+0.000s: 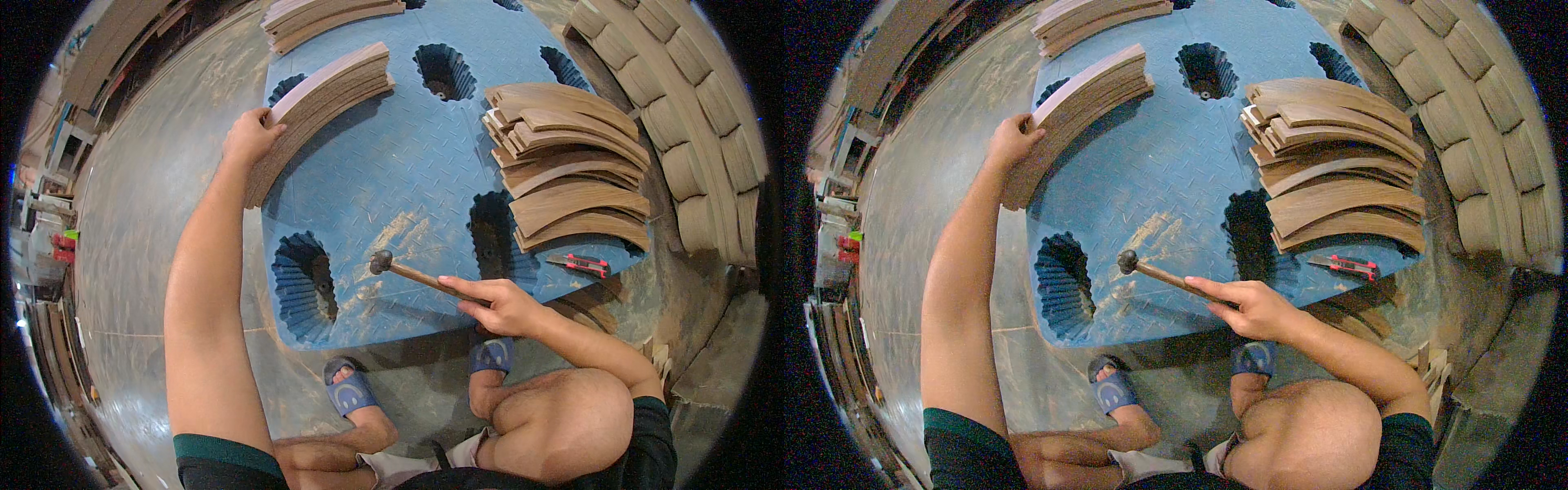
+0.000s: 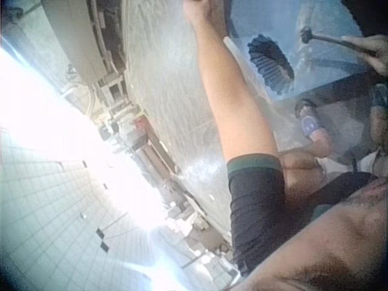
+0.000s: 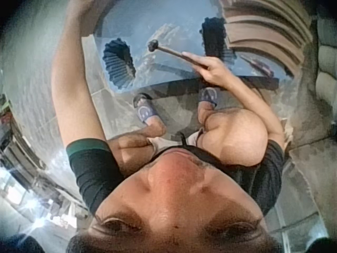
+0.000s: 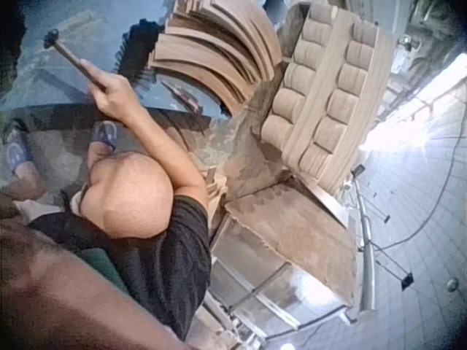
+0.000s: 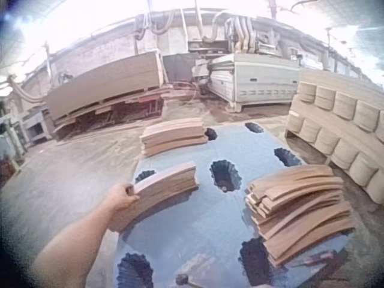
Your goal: The person uses a hammer and a small wooden tool to tap curved wood strips into place on a blue pallet, handling and positioning the strips individually.
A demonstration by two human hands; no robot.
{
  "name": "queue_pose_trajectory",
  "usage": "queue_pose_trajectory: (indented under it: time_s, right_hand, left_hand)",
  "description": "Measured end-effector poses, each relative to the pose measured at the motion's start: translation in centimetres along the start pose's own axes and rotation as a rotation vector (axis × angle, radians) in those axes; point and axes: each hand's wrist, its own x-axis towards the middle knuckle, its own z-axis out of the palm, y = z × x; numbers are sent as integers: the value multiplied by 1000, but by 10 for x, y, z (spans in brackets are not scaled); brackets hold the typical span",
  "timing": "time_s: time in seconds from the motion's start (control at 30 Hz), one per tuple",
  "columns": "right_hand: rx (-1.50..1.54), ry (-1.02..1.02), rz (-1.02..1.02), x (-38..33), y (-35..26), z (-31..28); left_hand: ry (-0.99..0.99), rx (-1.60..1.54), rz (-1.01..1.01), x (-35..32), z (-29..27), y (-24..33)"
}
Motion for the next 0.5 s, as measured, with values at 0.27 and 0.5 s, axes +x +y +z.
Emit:
queue_pose_trajectory:
  time_s: [0.27, 0.5]
  right_hand:
    - [-15, 74, -78, -2, 8, 3]
    - [-371, 173, -166, -4, 13, 3]
  left_hand:
    - [37, 17, 53, 4, 1, -13]
    - [10, 17, 17, -10, -3, 7]
